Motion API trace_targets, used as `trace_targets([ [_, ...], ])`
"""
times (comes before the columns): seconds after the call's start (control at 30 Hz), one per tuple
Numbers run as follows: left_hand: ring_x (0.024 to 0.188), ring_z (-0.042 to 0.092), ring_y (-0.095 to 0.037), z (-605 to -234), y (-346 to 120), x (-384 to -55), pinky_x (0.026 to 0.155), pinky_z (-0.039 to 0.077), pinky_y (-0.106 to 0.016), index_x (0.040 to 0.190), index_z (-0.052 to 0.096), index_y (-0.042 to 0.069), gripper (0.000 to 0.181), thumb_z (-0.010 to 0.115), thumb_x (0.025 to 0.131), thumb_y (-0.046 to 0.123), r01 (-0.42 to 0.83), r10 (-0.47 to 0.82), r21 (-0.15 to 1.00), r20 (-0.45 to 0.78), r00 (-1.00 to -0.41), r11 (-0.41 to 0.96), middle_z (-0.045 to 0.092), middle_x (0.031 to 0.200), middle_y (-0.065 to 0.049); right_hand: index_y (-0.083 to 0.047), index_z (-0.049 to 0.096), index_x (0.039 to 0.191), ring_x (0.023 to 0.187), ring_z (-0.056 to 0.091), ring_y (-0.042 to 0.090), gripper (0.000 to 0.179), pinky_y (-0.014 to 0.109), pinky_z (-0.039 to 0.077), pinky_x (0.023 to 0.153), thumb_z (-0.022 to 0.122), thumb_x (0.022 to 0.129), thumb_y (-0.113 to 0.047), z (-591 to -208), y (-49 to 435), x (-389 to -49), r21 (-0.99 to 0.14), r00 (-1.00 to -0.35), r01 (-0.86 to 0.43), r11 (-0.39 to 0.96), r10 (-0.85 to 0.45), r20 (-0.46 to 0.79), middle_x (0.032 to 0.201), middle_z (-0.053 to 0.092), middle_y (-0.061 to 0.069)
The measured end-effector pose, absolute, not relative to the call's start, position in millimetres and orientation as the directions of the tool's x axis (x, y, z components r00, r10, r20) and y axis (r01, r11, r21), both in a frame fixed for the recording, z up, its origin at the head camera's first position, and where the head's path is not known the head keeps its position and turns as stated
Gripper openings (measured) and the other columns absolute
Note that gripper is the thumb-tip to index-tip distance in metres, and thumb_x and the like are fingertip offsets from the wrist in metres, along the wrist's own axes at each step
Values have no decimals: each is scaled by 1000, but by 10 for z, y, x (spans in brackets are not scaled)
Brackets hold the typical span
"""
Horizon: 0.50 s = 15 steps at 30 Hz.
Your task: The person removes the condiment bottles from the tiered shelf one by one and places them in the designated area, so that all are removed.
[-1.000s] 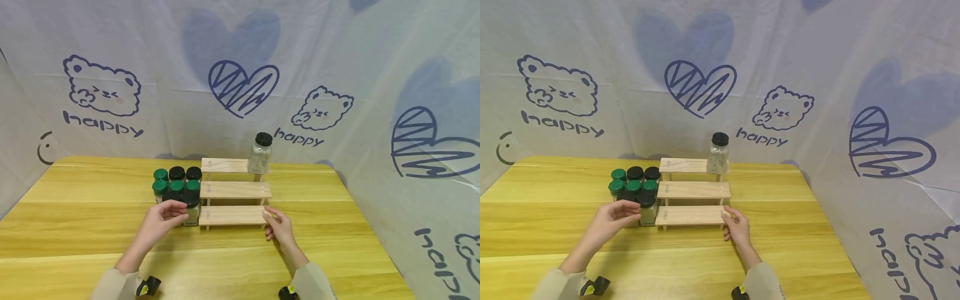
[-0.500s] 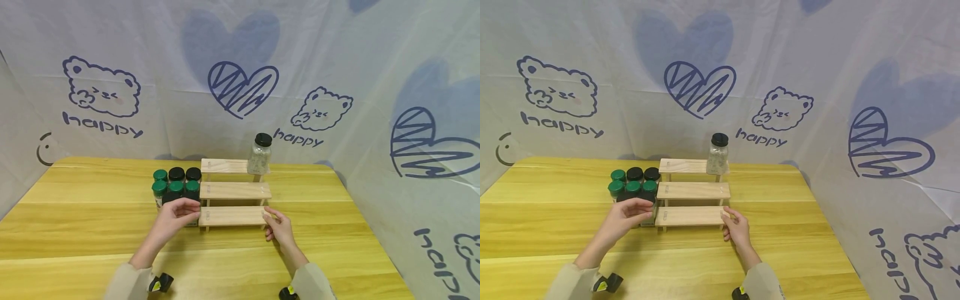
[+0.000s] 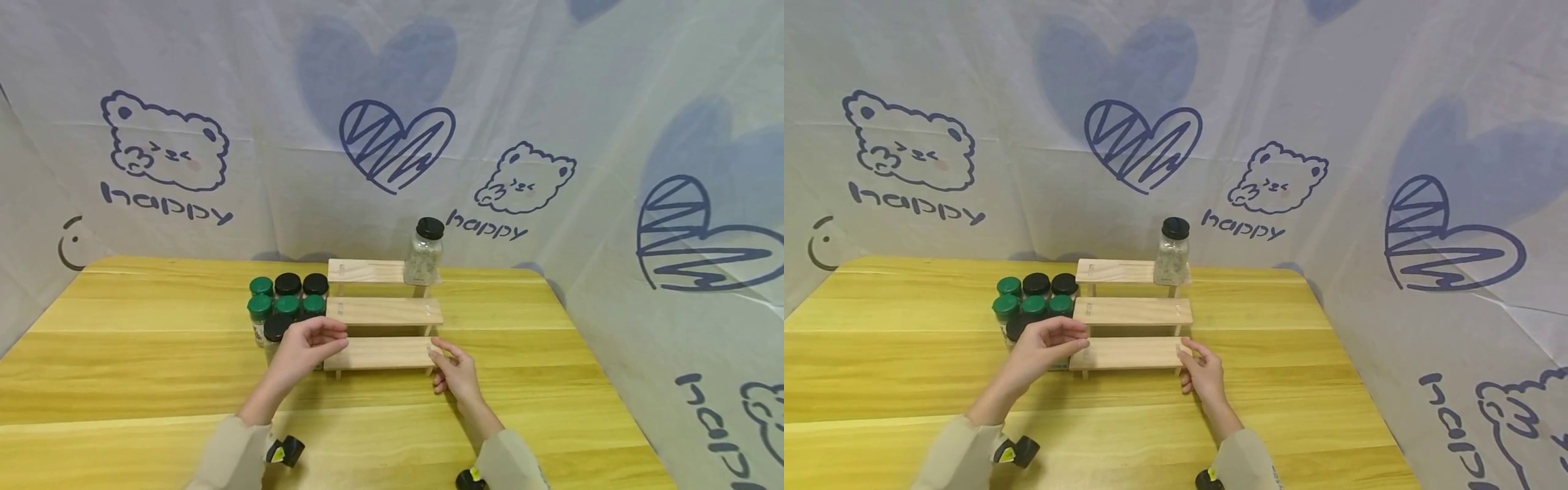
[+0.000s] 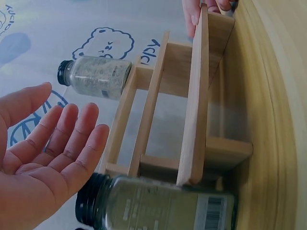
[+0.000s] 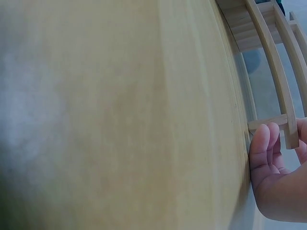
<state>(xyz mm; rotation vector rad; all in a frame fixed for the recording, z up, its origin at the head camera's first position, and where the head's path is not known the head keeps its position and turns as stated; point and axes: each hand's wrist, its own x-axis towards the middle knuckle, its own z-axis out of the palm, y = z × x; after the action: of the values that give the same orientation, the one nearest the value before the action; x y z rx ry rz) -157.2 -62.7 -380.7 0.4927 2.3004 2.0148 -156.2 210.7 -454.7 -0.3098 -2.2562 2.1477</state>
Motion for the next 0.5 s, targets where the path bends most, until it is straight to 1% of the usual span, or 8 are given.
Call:
trace_targets([
  [0.13,80,60,-20,-3782,-558,-1612,69,50,-25,100,62,-4,22,65,81,7,202,281,974,166,-945,103,63,94,-14,2,53,121,37,46,8,36,19,43,34,59,87,-9,-4540,2108,-1560,-990,-980,135,40,151,-128,50,51,4],
  [0.33,80,60,-19,-3770,-485,-1678,67,49,-24,102,60,-7,25,65,82,7,179,293,977,139,-946,114,62,94,-15,2,53,121,36,46,7,36,19,43,34,59,87,-9,-4535,2112,-1557,-990,-981,136,36,146,-129,51,52,5],
  [0.5,79,59,-19,-3765,-438,-1727,66,49,-24,102,60,-8,27,65,81,8,183,296,976,141,-945,119,63,92,-12,2,53,120,36,46,7,36,19,43,34,59,86,-9,-4537,2109,-1554,-990,-980,138,27,147,-133,52,52,5],
])
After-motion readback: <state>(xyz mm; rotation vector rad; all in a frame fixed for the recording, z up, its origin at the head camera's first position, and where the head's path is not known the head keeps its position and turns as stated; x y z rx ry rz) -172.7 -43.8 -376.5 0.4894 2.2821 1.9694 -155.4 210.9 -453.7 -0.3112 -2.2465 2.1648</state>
